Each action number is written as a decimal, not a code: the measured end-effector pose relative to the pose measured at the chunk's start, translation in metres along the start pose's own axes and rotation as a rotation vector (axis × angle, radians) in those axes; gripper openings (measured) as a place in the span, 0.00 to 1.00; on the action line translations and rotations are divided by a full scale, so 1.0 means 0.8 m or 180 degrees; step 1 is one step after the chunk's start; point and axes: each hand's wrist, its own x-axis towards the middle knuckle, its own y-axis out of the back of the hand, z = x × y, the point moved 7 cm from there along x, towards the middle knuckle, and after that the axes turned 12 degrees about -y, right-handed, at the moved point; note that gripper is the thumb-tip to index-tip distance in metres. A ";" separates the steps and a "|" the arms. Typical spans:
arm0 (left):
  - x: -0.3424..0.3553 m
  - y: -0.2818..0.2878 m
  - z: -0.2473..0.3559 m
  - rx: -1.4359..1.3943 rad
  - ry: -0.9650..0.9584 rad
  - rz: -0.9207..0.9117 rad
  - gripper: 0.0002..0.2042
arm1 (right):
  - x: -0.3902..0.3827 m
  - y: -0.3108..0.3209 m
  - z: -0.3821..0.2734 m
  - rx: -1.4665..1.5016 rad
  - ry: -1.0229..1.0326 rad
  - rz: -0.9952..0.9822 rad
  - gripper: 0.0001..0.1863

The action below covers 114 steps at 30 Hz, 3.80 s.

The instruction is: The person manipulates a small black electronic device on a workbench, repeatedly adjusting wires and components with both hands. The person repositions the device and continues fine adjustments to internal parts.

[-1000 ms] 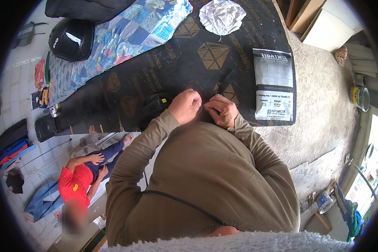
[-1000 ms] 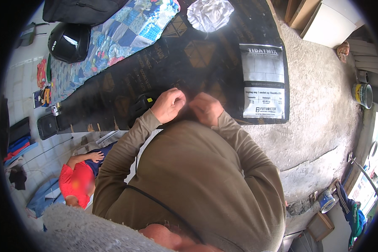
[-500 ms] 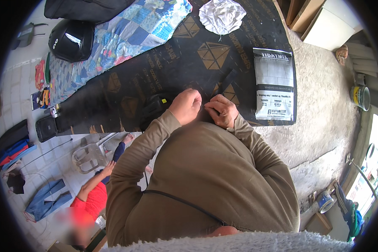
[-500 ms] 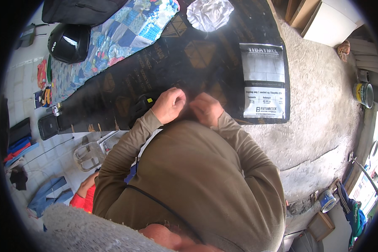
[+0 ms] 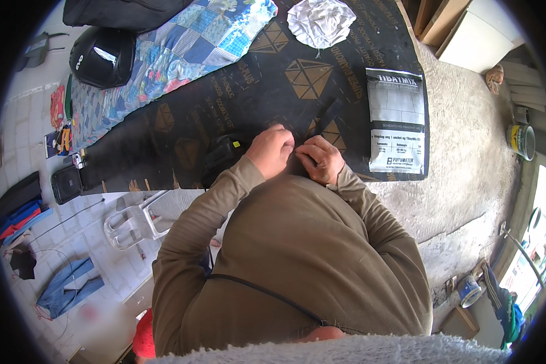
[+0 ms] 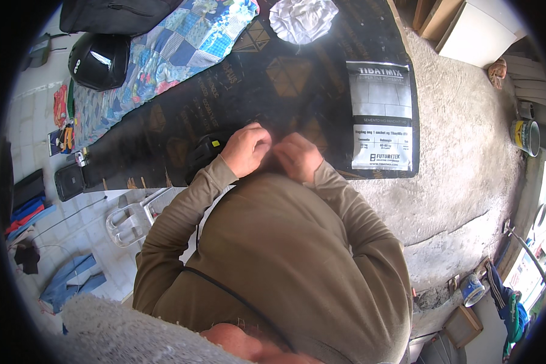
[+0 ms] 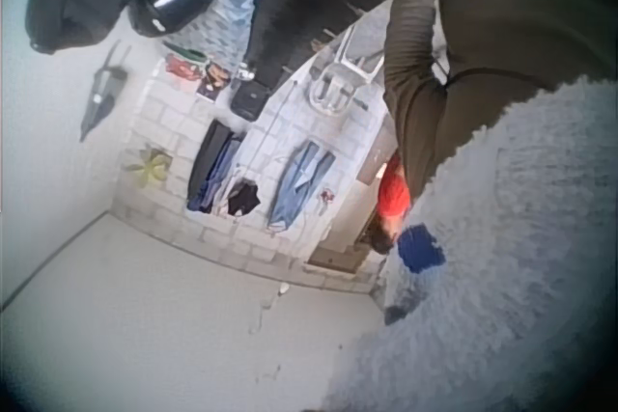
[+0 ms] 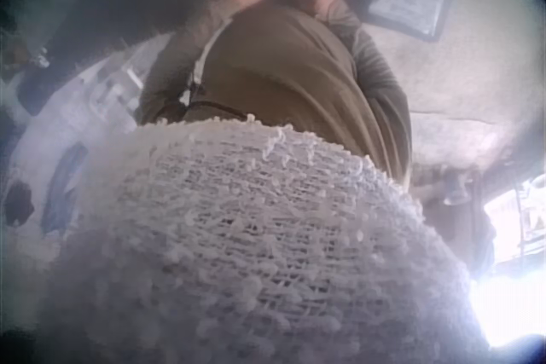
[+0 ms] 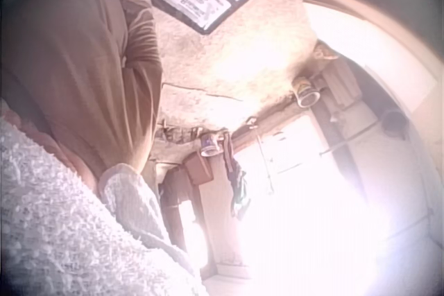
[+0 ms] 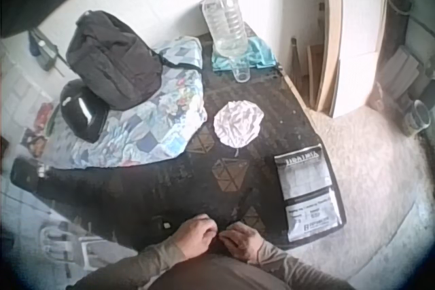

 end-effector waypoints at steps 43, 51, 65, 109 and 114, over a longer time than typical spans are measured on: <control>0.003 0.002 -0.003 -0.0003 0.0218 0.0114 0.02 | 0.002 -0.019 0.037 0.0670 -0.1396 -0.0089 0.06; 0.003 -0.006 -0.012 0.0130 0.0272 -0.0031 0.01 | 0.003 -0.018 0.036 0.0683 -0.1247 -0.0123 0.05; 0.006 -0.018 -0.013 0.0545 0.0673 -0.0441 0.05 | 0.002 -0.033 0.048 0.0490 -0.0682 -0.0202 0.11; -0.004 0.003 0.011 0.0350 0.0033 -0.0123 0.06 | 0.005 0.005 0.011 0.0307 -0.0283 0.0006 0.11; 0.008 0.006 0.009 0.0106 0.0089 -0.0113 0.06 | 0.017 0.013 0.004 0.0194 -0.0191 -0.0012 0.11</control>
